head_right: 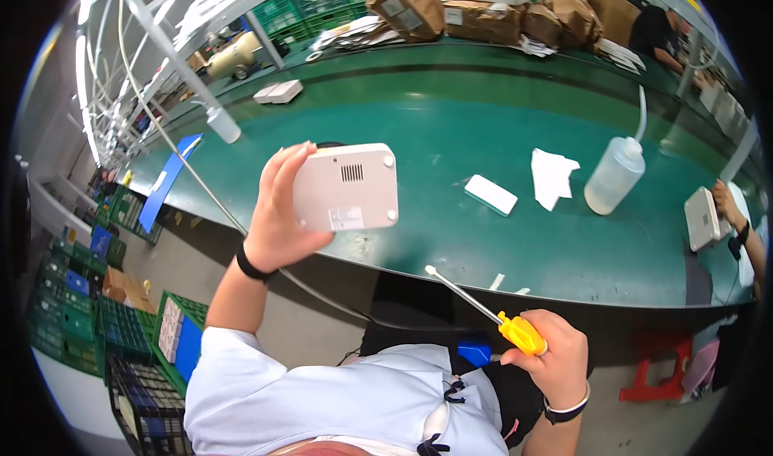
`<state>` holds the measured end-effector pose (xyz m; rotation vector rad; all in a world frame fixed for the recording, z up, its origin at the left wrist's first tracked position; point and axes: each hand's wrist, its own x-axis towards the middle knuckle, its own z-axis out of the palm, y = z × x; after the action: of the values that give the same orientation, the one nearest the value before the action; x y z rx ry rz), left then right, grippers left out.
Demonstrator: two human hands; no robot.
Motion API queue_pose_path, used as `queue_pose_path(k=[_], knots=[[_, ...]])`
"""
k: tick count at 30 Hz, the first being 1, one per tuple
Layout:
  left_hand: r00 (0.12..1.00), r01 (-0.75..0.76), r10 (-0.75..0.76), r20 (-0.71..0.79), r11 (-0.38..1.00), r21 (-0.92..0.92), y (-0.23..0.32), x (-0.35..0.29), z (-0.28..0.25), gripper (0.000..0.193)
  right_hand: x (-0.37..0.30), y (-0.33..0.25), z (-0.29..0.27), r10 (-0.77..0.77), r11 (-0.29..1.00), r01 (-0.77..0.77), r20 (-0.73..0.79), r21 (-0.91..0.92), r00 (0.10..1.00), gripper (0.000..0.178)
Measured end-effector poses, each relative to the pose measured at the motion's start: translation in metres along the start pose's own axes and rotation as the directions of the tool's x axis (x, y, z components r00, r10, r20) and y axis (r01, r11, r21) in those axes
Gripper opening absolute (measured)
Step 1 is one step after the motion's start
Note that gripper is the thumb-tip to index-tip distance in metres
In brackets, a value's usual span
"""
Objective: The person cleans a speaker by blowing air on it with a nozzle and wiping it with a cloth, then repeats the process with a second speaker.
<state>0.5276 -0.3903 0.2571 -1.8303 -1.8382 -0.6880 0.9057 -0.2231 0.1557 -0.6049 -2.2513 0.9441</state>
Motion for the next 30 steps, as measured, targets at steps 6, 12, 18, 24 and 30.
queue_pose_path(k=[6, 12, 18, 24, 30], knots=[[0.987, 0.133, -0.128, -0.099, 0.99, 0.048, 0.016, -0.051, -0.023, 0.105, 0.033, -0.056, -0.012, -0.082, 0.966, 0.095, 0.067, -0.238, 0.994, 0.072], [0.967, 0.206, -0.189, -0.171, 0.975, 0.087, 0.007, -0.076, -0.016, 0.106, 0.049, -0.088, 0.004, -0.111, 0.905, 0.153, 0.127, -0.397, 0.986, 0.061], [0.956, 0.24, -0.224, -0.191, 0.969, 0.065, 0.007, -0.08, -0.012, 0.101, 0.056, -0.102, 0.01, -0.113, 0.935, 0.188, 0.248, -0.302, 0.962, 0.053], [0.957, 0.257, -0.251, -0.146, 0.966, 0.026, -0.005, -0.084, -0.006, 0.109, 0.059, -0.104, 0.017, -0.057, 0.909, 0.101, 0.118, -0.405, 0.991, 0.051], [0.932, 0.317, -0.346, -0.112, 0.923, -0.219, -0.011, -0.086, 0.002, 0.115, 0.056, -0.09, 0.002, -0.039, 0.963, 0.099, 0.235, -0.251, 0.971, 0.049]])
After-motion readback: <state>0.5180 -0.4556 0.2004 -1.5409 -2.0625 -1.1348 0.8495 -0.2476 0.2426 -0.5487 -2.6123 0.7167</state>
